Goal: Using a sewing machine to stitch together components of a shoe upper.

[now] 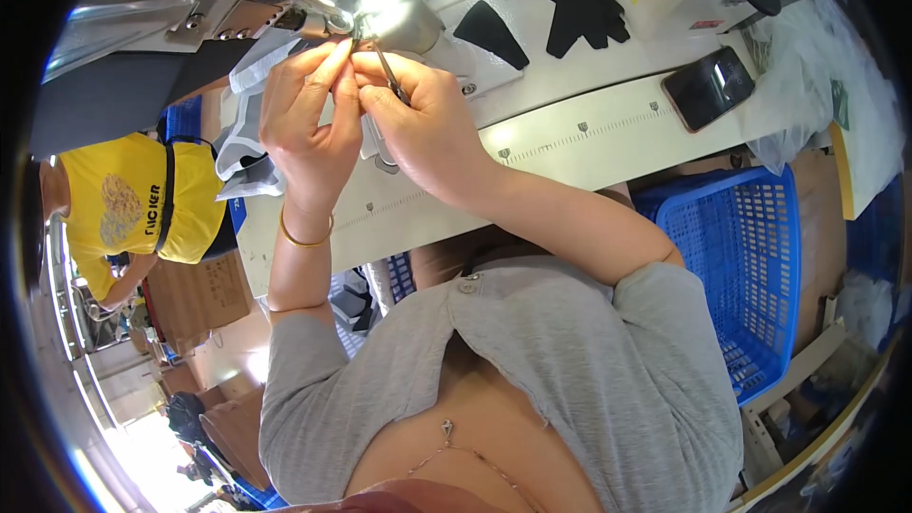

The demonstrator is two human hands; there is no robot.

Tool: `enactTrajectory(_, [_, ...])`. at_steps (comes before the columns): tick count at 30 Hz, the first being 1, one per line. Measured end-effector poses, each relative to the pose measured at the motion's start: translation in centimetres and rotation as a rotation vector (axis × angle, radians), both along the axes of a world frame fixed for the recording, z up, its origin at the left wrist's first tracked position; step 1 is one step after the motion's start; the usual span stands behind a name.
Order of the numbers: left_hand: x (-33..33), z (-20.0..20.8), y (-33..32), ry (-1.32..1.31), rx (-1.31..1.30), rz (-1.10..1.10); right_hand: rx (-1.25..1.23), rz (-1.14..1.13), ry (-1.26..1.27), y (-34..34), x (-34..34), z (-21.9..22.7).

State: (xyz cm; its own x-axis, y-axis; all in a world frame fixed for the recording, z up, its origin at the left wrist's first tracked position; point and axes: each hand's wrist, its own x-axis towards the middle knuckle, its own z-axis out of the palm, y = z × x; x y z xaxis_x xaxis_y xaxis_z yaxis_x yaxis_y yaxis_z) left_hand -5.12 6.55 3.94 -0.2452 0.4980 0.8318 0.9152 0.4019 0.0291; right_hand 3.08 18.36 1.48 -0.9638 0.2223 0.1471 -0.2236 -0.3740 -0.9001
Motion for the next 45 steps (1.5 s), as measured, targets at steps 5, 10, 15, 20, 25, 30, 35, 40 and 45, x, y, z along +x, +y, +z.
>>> enactTrajectory(5, [0.1, -0.1, -0.1, -0.018, -0.003, -0.005, -0.009, -0.002, 0.023, -0.2, 0.1, 0.4])
enactTrajectory(10, [0.3, 0.0, -0.4, -0.051, -0.028, 0.004, -0.031, 0.022, 0.051, -0.3, 0.0, 0.5])
enactTrajectory(15, [0.4, -0.2, -0.4, -0.083, -0.037, 0.013, -0.129, 0.079, -0.014, -0.5, 0.3, 1.1])
enactTrajectory(20, [0.3, -0.4, -0.5, -0.087, -0.029, 0.005, -0.151, 0.086, -0.033, -0.7, 0.3, 1.1])
enactTrajectory(25, [0.2, -0.3, -0.6, -0.099, -0.027, 0.001, -0.172, 0.074, -0.008, -0.9, 0.2, 1.0])
enactTrajectory(30, [0.1, -0.1, -0.8, -0.134, -0.052, -0.013, -0.121, 0.118, -0.047, -0.6, 0.2, 0.9])
enactTrajectory(35, [-0.2, -2.1, -1.7, -0.086, 0.021, 0.011, -0.022, 0.045, 0.015, 0.2, 0.7, -0.3])
enactTrajectory(40, [-0.2, -3.0, -0.7, -0.113, 0.085, 0.095, 0.114, -0.054, 0.039, 1.0, 1.7, -2.9])
enactTrajectory(45, [-2.7, -3.1, 0.8, -0.146, 0.077, 0.1, 0.168, -0.004, 0.039, 1.5, 2.4, -2.7])
